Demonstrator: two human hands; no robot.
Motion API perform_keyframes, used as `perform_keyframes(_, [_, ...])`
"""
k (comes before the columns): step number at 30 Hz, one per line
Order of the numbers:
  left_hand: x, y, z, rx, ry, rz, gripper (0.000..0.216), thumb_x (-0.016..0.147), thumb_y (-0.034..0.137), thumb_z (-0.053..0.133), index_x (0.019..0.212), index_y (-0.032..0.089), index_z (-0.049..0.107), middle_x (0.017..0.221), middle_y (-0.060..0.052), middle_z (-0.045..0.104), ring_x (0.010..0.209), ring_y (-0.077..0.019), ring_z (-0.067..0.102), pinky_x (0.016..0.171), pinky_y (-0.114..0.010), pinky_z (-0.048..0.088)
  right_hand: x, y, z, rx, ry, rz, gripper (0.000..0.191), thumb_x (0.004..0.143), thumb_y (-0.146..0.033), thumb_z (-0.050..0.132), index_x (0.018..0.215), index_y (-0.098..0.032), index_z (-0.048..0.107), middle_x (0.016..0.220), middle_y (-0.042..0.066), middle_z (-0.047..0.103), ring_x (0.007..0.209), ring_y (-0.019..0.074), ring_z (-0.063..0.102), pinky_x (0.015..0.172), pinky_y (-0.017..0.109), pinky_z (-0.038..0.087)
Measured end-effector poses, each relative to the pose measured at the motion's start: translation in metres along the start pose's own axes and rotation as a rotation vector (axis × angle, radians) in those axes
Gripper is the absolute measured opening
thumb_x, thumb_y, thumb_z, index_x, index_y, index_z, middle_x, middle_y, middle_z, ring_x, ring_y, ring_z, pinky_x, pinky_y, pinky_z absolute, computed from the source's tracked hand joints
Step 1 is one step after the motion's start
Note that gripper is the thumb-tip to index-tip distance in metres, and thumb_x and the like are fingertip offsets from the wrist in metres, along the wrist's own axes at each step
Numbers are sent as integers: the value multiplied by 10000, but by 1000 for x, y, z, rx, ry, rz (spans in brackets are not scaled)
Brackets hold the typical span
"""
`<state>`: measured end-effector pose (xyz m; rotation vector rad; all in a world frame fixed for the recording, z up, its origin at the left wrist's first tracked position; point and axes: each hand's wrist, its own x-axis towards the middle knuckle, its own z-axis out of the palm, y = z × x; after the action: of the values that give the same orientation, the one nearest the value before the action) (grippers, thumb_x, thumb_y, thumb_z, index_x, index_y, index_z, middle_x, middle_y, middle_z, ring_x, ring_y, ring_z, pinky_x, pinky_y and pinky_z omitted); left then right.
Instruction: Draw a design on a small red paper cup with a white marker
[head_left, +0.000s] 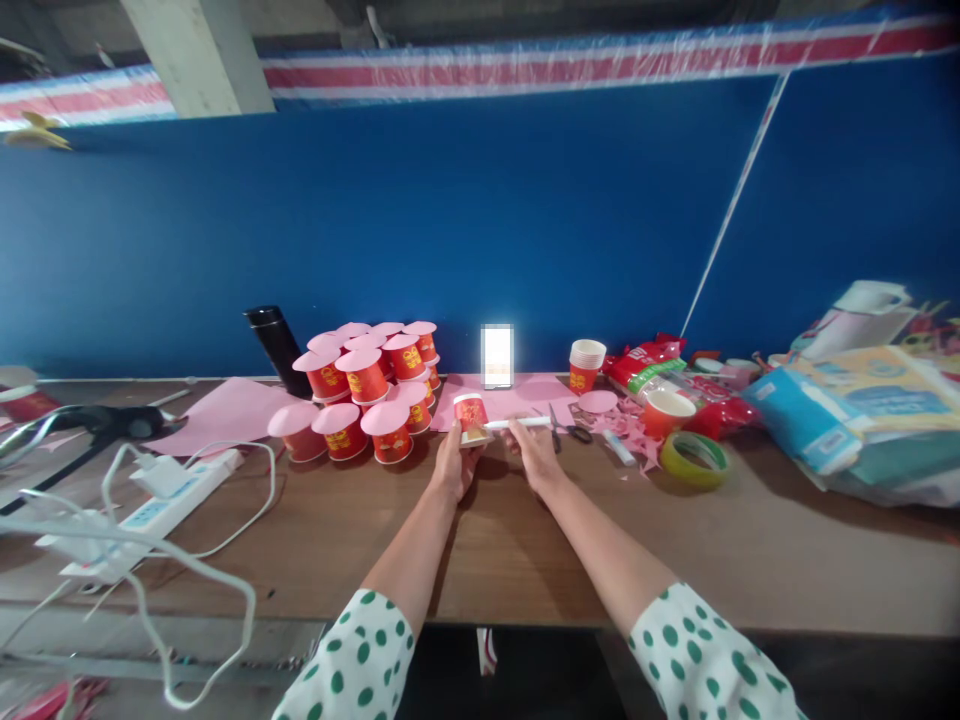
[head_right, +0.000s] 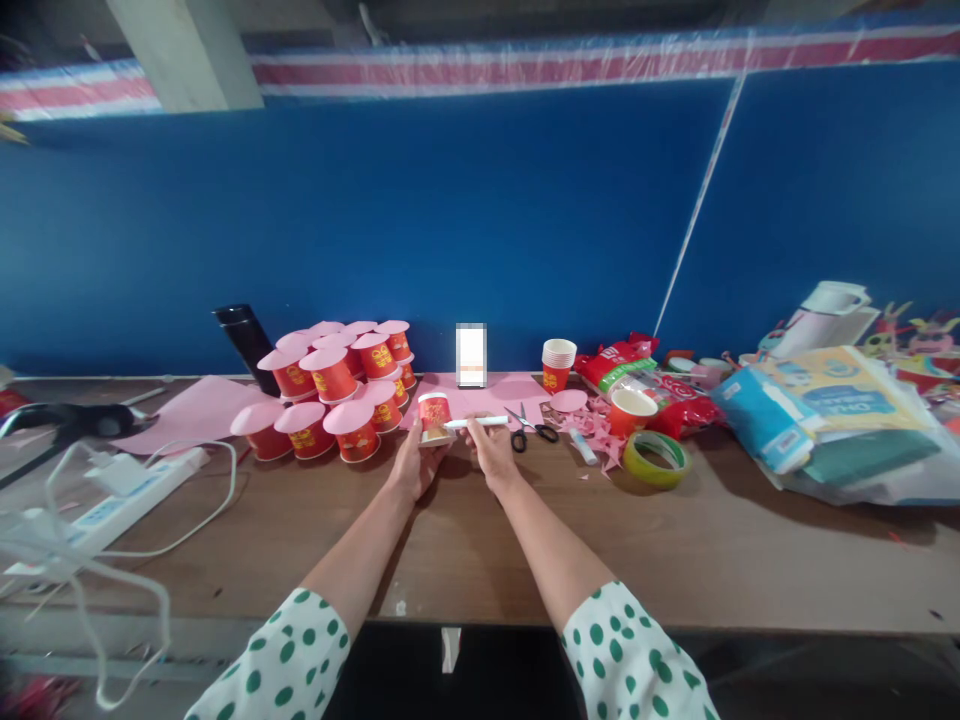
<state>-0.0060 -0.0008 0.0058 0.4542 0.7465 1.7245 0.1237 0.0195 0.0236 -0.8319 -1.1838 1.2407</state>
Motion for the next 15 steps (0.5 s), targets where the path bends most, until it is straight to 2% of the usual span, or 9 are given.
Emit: perform_keyframes(15, [-1,0,0,2,-14,4,292,785,381,645,906,116,623,842,-73,700,756,-160,661,803,-324,514,-2,-2,1,20,-14,-1,250,709,-433,621,726,-183,622,623,7,637,489,98,493,424,201,326])
